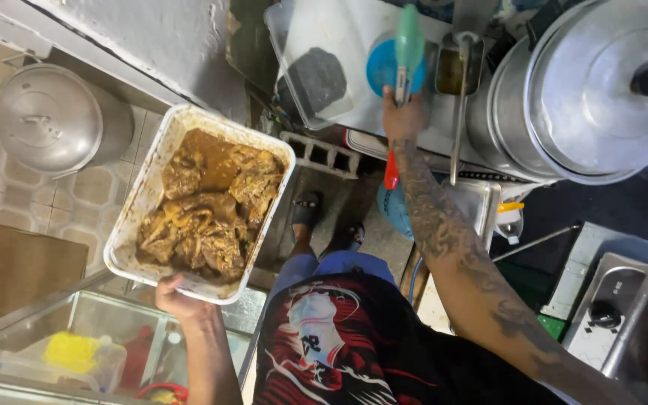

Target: The person uses tongs to transfer marinated meat pieces from a white container into a wok filled with hot oil. They then stir the meat in the oil to cook it.

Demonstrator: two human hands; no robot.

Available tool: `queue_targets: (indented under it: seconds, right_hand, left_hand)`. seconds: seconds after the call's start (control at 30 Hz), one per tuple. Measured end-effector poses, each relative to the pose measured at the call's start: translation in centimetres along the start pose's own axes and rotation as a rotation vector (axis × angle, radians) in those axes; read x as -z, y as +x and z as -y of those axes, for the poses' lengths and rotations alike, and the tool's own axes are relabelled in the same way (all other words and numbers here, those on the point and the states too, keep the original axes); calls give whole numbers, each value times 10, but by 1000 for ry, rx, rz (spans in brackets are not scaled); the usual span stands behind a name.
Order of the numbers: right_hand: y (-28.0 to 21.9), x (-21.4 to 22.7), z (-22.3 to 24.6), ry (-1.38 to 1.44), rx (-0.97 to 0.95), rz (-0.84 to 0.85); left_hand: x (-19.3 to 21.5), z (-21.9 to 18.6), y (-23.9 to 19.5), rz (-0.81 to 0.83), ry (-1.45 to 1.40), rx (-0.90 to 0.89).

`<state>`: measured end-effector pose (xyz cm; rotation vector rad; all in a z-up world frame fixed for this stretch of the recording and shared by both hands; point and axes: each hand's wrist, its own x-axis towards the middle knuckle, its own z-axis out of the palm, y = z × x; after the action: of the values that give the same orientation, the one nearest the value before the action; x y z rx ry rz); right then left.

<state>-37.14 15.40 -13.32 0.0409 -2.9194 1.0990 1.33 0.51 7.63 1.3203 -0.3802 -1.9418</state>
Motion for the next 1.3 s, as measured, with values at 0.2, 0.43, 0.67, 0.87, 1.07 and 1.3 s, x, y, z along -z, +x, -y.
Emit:
queue_targets:
  seconds: [0.2, 0.43, 0.67, 0.87, 1.07, 1.3]
  right_hand:
    - [23, -7, 34, -126, -357, -122]
    - [48, -21, 32, -31, -469, -147]
    - [43, 20, 75, 52, -99, -318]
    - [24, -2, 101, 38, -135, 24]
    - [11, 7, 91, -59, -68, 263]
    - [7, 12, 82, 119, -150, 200]
  left_hand:
    - [71, 31, 56, 120, 3, -220]
    - [69, 32, 85, 162, 14, -189]
    - [50, 30, 101, 162, -116, -56]
    - [22, 24, 101, 60, -10, 16]
    - [20, 20, 115, 88, 19, 26]
    - [16, 21, 124, 45, 63, 176]
